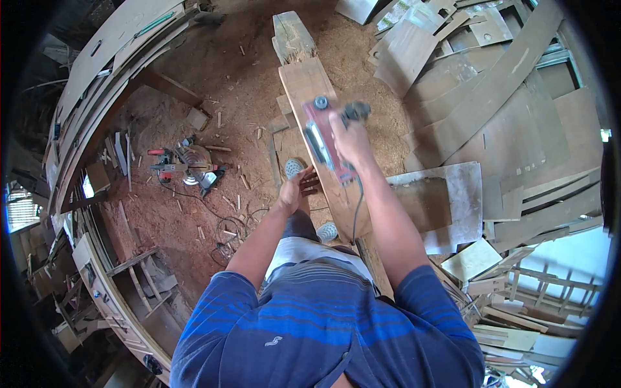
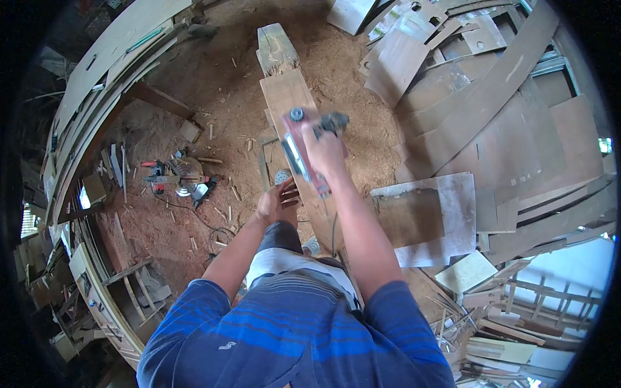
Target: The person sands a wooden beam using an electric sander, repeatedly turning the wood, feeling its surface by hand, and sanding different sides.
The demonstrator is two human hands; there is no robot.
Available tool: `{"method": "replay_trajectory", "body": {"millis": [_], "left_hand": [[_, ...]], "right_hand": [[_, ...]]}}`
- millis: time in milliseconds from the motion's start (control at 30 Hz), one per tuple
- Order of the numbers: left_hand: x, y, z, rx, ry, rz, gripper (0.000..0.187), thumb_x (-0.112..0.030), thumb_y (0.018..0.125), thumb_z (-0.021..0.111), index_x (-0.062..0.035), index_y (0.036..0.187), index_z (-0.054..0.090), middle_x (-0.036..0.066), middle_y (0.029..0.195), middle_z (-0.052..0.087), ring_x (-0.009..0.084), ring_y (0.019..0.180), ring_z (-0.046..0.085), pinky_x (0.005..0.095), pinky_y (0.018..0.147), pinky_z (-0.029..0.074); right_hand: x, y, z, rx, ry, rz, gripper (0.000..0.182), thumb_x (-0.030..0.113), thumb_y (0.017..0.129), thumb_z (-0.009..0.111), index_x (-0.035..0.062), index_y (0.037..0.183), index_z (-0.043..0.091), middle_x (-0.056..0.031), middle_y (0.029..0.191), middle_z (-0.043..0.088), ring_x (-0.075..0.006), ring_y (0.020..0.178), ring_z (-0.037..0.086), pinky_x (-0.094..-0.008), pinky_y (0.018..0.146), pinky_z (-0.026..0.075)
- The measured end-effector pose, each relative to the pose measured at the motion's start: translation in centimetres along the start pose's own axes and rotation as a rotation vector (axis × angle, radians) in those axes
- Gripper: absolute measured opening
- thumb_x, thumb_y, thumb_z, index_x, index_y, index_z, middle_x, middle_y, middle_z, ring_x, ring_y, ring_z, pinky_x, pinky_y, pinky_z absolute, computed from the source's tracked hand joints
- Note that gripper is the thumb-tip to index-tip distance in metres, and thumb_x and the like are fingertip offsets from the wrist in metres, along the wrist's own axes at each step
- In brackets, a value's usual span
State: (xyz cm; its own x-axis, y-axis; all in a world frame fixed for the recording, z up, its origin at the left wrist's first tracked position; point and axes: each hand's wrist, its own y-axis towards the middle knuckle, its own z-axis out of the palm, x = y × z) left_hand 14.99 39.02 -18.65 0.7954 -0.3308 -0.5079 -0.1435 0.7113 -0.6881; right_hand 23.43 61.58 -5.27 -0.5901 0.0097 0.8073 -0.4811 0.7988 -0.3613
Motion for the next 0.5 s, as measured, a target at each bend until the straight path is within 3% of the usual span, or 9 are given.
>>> {"method": "replay_trajectory", "body": {"millis": [33, 67, 167, 233, 367, 500], "left_hand": [[0.2, 0.3, -0.2, 0.005, -0.006, -0.005, 0.053, -0.036, 0.115, 0.042, -0.0094, 0.160, 0.055, 0.008, 0.135, 0.070, 0.0259, 0.120, 0.067, 0.0450, 0.106, 0.054], [0.2, 0.1, 0.1, 0.000, -0.015, -0.010, 0.054, -0.036, 0.116, 0.041, -0.0091, 0.160, 0.055, 0.009, 0.136, 0.070, 0.0264, 0.121, 0.067, 0.0452, 0.106, 0.054], [0.2, -0.3, 0.3, 0.004, -0.053, 0.004, 0.054, -0.037, 0.116, 0.038, -0.0069, 0.157, 0.057, 0.015, 0.139, 0.069, 0.0294, 0.123, 0.067, 0.0468, 0.109, 0.053], [0.4, -0.1, -0.1, 0.022, -0.073, 0.003, 0.054, -0.037, 0.115, 0.039, -0.0055, 0.154, 0.058, 0.016, 0.137, 0.071, 0.0310, 0.121, 0.068, 0.0479, 0.109, 0.053], [1.0, 0.8, -1.3, 0.037, -0.144, -0.004, 0.055, -0.042, 0.114, 0.043, -0.0036, 0.147, 0.064, 0.016, 0.126, 0.076, 0.0327, 0.112, 0.074, 0.0490, 0.104, 0.055], [0.3, 0.2, -1.1, 0.027, -0.153, -0.030, 0.055, -0.041, 0.113, 0.043, -0.0020, 0.144, 0.065, 0.015, 0.126, 0.075, 0.0322, 0.114, 0.073, 0.0483, 0.103, 0.056]], "right_hand": [[-1.4, -3.0, -0.8, -0.003, -0.030, -0.006, 0.072, 0.060, 0.106, 0.055, -0.0075, 0.096, 0.079, -0.0287, 0.082, 0.076, -0.0469, 0.087, 0.076, -0.0498, 0.084, 0.060], [-2.4, -6.6, -1.7, 0.024, -0.013, -0.006, 0.067, 0.057, 0.106, 0.056, -0.0054, 0.105, 0.080, -0.0296, 0.088, 0.077, -0.0487, 0.093, 0.075, -0.0501, 0.088, 0.059], [-6.4, -16.8, -4.0, 0.046, -0.030, 0.034, 0.054, 0.049, 0.107, 0.060, 0.0016, 0.126, 0.077, -0.0317, 0.111, 0.076, -0.0480, 0.110, 0.072, -0.0495, 0.098, 0.055], [-8.5, -23.0, -5.5, 0.070, -0.049, 0.040, 0.051, 0.046, 0.107, 0.060, 0.0035, 0.128, 0.077, -0.0314, 0.114, 0.076, -0.0469, 0.114, 0.072, -0.0493, 0.100, 0.054], [-7.6, -27.7, -6.4, 0.105, -0.134, 0.225, 0.049, 0.045, 0.106, 0.061, 0.0059, 0.130, 0.078, -0.0283, 0.108, 0.077, -0.0459, 0.107, 0.074, -0.0500, 0.096, 0.056], [-6.7, -24.4, -4.3, -0.016, -0.168, 0.061, 0.051, 0.048, 0.104, 0.062, 0.0066, 0.129, 0.078, -0.0280, 0.102, 0.078, -0.0482, 0.098, 0.076, -0.0522, 0.089, 0.058]]}}
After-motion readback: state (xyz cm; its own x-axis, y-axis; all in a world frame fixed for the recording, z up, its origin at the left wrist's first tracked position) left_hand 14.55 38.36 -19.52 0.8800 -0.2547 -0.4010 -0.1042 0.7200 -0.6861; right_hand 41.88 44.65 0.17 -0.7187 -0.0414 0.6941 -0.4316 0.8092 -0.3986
